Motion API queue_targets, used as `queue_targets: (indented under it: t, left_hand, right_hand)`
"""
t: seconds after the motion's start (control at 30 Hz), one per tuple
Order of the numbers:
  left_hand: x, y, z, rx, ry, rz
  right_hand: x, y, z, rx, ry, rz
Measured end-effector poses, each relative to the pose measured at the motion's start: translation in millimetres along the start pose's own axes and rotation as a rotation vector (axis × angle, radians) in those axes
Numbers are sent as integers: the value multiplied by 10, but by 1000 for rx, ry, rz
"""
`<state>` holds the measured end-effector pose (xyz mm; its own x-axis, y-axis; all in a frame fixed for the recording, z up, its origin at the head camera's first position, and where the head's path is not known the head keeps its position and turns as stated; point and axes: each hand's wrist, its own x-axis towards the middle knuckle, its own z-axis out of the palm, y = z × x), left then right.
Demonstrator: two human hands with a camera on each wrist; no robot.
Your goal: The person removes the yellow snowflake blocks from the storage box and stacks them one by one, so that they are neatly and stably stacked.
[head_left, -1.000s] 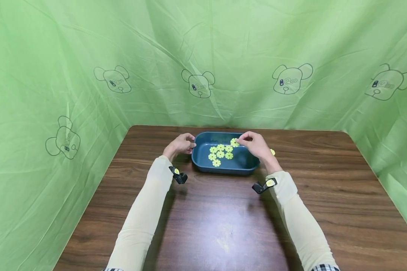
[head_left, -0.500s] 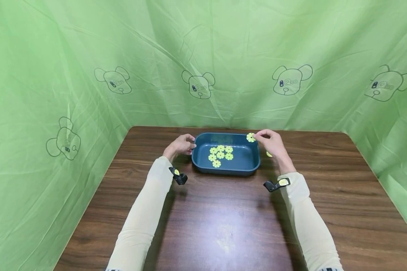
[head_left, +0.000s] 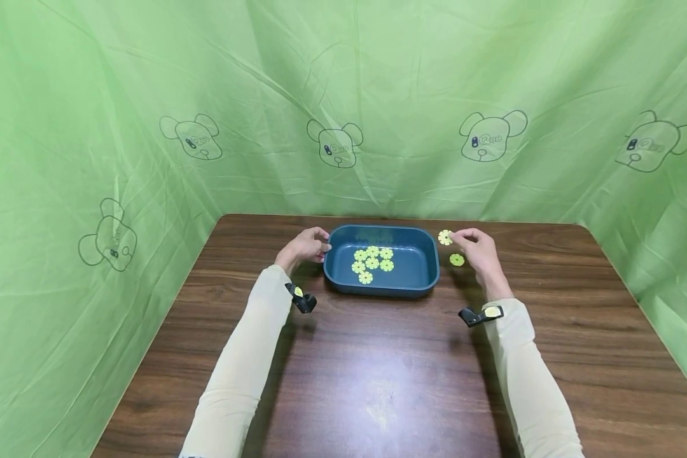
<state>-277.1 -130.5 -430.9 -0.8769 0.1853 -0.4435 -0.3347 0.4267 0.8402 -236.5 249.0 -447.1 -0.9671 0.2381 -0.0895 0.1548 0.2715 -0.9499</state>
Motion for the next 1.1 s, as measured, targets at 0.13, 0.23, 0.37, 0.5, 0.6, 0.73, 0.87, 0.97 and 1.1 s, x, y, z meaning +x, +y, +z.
queue_targets:
  t: [0.13, 0.23, 0.37, 0.5, 0.6, 0.73, 0.87, 0.97, 1.1]
  left_hand:
    - [3, -4, -6, -1, -2, -4]
    - [6, -14, -9, -6, -4, -2]
    - [13, -23, -14, -9, -3, 4]
    - [26, -25, -18, -1, -1, 7]
    - [31, -21, -21, 4, -3, 7]
    - [25, -7, -26, -4, -5, 2]
    - [14, 10, -24, 2, -3, -5]
    - [12, 18, -23, 7, -1, -7]
    - [15, 15, -20, 10, -4, -7]
  right_hand:
    - [30, 79, -62, 31, 2, 25]
    - [59, 145, -104, 33, 2, 38]
    - [95, 232, -137, 11, 7, 73]
    - [107, 308, -145, -76, -1, 127]
    - [121, 369, -145, -169, -7, 142]
    - [150, 437, -137, -299, 24, 93]
    - [155, 454, -131, -429, 58, 46]
    - [152, 444, -132, -500, 60, 39]
    - [150, 441, -133, -553, 51, 41]
